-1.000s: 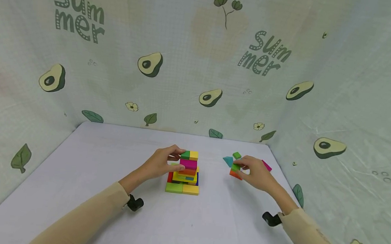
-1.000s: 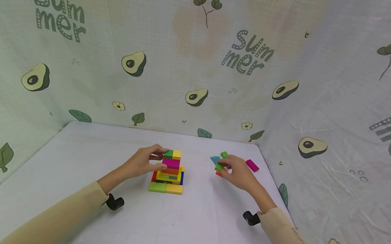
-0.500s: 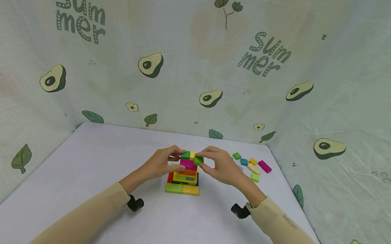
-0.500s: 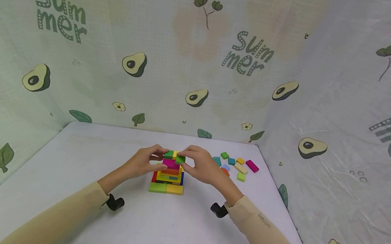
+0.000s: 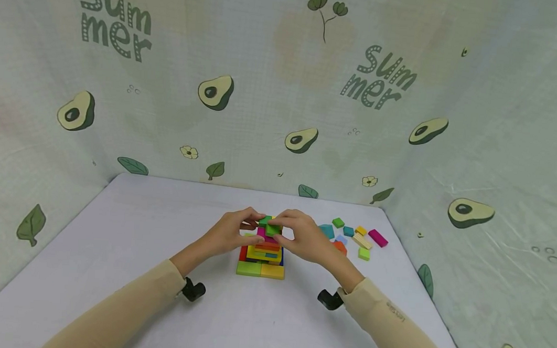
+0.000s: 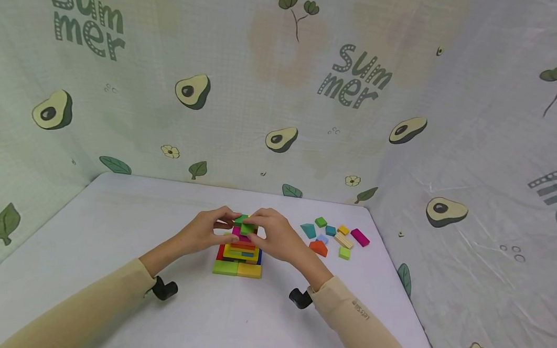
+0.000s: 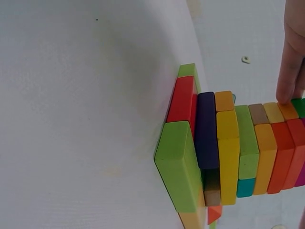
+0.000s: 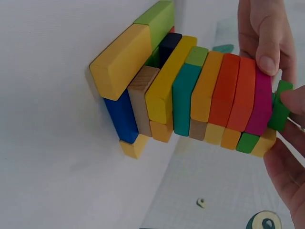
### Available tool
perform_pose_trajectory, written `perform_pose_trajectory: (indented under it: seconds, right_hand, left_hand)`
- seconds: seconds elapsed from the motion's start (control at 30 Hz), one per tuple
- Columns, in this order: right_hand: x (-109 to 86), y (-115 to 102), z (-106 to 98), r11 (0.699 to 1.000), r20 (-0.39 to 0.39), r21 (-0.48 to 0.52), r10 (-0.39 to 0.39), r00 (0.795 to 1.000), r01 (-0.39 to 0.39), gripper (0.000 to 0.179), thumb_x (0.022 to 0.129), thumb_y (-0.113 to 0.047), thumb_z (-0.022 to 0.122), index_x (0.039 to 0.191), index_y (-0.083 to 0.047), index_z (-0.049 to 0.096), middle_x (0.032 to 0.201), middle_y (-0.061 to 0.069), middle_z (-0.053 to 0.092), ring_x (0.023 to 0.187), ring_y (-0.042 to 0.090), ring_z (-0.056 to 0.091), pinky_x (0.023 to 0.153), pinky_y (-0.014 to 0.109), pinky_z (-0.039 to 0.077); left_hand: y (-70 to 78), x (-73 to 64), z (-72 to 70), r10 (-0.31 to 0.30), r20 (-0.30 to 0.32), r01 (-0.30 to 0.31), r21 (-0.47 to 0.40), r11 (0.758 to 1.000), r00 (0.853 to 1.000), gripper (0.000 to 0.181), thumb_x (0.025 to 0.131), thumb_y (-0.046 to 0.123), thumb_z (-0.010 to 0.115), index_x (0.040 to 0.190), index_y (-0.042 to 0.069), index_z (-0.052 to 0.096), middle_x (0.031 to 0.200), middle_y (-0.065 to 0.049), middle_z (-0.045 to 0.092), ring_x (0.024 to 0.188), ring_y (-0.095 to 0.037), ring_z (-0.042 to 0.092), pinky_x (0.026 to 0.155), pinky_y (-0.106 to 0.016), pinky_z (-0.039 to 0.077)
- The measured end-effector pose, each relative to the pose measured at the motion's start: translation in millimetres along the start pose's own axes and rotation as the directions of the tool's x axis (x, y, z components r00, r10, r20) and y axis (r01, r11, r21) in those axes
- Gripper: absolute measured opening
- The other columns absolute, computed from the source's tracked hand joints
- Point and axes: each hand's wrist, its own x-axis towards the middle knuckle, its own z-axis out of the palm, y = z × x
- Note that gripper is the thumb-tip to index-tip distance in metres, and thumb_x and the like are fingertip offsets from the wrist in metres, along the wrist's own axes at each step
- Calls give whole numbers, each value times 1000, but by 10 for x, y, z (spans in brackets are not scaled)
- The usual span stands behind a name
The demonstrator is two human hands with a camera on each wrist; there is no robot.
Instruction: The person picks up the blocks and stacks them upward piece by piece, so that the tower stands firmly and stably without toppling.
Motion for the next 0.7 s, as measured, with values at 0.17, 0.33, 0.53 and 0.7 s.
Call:
perform_pose_trajectory:
  seconds: [0.17,0.33,0.53,0.7]
  right_hand:
    - [-9,8,30,1000,-5,-9,14,1000,-14,31,96,-13,81,126,-9,78,120,2,71,118,20,62,97,33,60]
    - [-16,31,54,1000,-13,-4,12,1000,-12,27,95,-15,82,122,-11,80,121,2,70,119,21,60,97,33,59]
    - [-33,75,50,1000,-17,16,-6,1000,7,26,95,-15,83,121,-12,80,122,2,70,120,20,61,98,33,59]
    - [-44,102,63,999,-32,17,-37,999,37,24,95,-14,82,119,-12,81,122,3,70,120,21,61,98,34,59]
  left_hand:
    - [-1,6,-9,-3,5,3,-1,1000,1000,53,91,28,87,136,18,62,135,1,70,119,-22,69,104,-36,57]
    - [6,3,-25,-15,6,15,0,1000,1000,54,90,29,88,135,18,62,135,1,70,119,-19,69,104,-35,57]
    - [7,11,-31,-24,11,24,-1,1000,1000,55,89,31,88,137,18,62,136,1,69,121,-21,69,104,-36,57]
    - [15,17,-39,-24,24,24,-15,1000,999,56,89,29,88,137,17,62,138,0,69,122,-22,69,105,-36,56]
